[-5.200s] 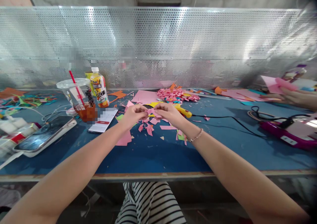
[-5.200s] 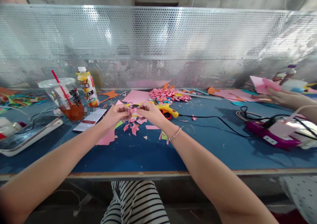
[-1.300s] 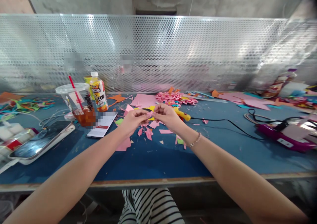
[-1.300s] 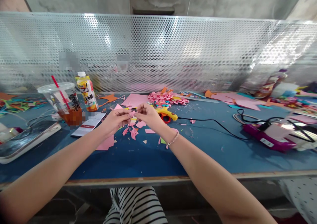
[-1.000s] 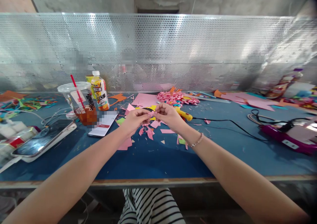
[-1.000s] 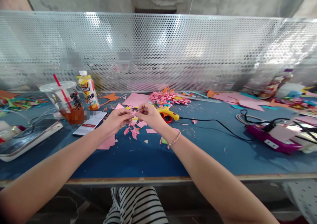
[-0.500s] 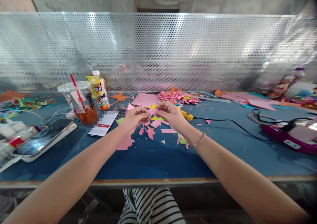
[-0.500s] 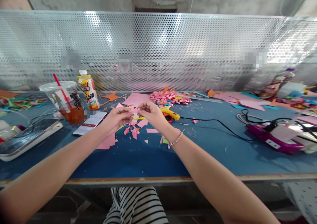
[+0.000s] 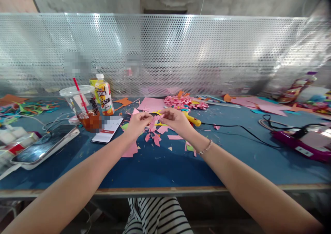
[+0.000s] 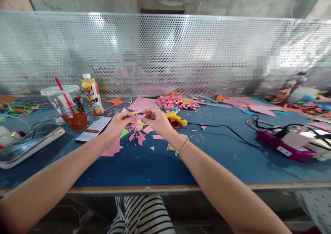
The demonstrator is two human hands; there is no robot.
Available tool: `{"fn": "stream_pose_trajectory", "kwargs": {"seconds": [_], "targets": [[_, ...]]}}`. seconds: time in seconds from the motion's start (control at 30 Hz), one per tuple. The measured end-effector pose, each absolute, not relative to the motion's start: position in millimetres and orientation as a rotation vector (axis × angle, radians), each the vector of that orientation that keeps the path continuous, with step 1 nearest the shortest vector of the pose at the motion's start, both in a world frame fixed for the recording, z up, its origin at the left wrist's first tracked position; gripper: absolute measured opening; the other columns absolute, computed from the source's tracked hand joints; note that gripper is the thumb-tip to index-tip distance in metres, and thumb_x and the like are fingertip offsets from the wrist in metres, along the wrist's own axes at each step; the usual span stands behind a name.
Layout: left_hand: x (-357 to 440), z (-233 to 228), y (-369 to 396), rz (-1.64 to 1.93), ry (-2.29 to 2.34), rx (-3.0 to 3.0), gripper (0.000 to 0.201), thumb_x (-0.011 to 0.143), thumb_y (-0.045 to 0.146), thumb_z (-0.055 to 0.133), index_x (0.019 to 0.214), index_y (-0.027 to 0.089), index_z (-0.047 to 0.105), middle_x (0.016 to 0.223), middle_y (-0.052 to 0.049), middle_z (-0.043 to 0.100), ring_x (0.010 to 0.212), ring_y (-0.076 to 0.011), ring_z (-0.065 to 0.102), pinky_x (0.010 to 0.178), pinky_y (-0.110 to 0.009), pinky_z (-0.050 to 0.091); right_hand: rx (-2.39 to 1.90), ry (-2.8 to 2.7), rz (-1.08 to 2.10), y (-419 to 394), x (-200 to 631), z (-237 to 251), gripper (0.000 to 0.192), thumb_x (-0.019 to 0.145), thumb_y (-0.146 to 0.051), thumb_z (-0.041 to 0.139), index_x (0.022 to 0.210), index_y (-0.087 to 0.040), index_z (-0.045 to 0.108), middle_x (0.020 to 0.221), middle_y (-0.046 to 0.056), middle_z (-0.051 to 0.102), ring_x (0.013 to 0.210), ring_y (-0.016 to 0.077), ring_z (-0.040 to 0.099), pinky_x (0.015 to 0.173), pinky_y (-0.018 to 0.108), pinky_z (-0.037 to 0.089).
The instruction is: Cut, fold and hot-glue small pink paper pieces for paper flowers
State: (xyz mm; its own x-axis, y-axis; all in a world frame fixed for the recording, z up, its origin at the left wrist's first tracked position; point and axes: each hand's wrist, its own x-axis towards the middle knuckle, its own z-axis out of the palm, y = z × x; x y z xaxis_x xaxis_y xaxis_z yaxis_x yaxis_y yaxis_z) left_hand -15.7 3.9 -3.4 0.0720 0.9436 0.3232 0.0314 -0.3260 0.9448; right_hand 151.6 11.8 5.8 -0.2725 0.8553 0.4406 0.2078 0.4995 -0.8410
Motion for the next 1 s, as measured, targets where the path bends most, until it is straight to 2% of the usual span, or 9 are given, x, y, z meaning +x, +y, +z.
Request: {"fn": "stream_pose_trajectory", "kwargs": {"seconds": [0.1,0.27,0.53,0.77,0.9,1.0], "targets": [[-16.9,-2.1,4.7,1.392,1.023,1.469,0.010,0.065,0.025,0.061,0.067,0.015,0.061,0.064,0.000,0.056,0.059,-0.0098,0.050,0.061,-0.026,0.040,-0.831,-1.725,0.869,14.7,153.2,5.1,0.027,0.064,-0.024,0.066,0.088,-0.019,0.055,0.074,0.001,0.058,0.069,0.0120,0.056,0.068,0.029,0.049],[-18.9,-1.8,5.9,1.380,1.016,1.455,0.010,0.063,0.025,0.063,0.063,0.015,0.061,0.062,0.000,0.054,0.057,-0.0094,0.049,0.060,-0.025,0.039,-0.844,-1.700,0.911,15.9,155.7,5.5,0.017,0.068,-0.029,0.063,0.080,-0.019,0.056,0.077,0.002,0.059,0.072,0.0124,0.057,0.071,0.031,0.049],[-20.2,-4.1,7.6,1.321,1.049,1.510,0.012,0.064,0.028,0.063,0.063,0.015,0.062,0.060,0.000,0.054,0.057,-0.0095,0.047,0.058,-0.025,0.038,-0.939,-1.778,0.817,15.9,157.5,5.9,0.015,0.070,-0.032,0.060,0.071,-0.018,0.056,0.067,0.001,0.058,0.060,0.0107,0.053,0.058,0.026,0.045],[-21.1,-6.0,10.3,1.320,1.042,1.530,0.012,0.064,0.028,0.063,0.064,0.016,0.061,0.060,0.000,0.054,0.055,-0.0094,0.047,0.057,-0.025,0.037,-0.942,-1.743,0.863,20.7,158.7,7.0,0.009,0.070,-0.026,0.054,0.067,-0.018,0.053,0.060,0.000,0.055,0.057,0.0108,0.054,0.058,0.027,0.046],[-23.4,-1.6,10.2,1.346,1.076,1.432,0.013,0.062,0.027,0.064,0.059,0.016,0.058,0.060,0.001,0.052,0.055,-0.0090,0.047,0.057,-0.024,0.039,-1.020,-1.693,0.671,28.3,176.7,16.9,0.006,0.070,-0.023,0.053,0.066,-0.018,0.053,0.059,0.000,0.055,0.054,0.0116,0.054,0.057,0.027,0.045],[-26.8,-2.6,13.9,1.331,1.089,1.408,0.013,0.061,0.027,0.064,0.059,0.016,0.057,0.059,0.000,0.052,0.056,-0.0097,0.048,0.059,-0.025,0.041,-1.121,-1.771,0.381,33.9,192.1,22.7,0.008,0.071,-0.022,0.051,0.065,-0.018,0.055,0.058,0.001,0.055,0.056,0.0133,0.054,0.058,0.029,0.043]]}}
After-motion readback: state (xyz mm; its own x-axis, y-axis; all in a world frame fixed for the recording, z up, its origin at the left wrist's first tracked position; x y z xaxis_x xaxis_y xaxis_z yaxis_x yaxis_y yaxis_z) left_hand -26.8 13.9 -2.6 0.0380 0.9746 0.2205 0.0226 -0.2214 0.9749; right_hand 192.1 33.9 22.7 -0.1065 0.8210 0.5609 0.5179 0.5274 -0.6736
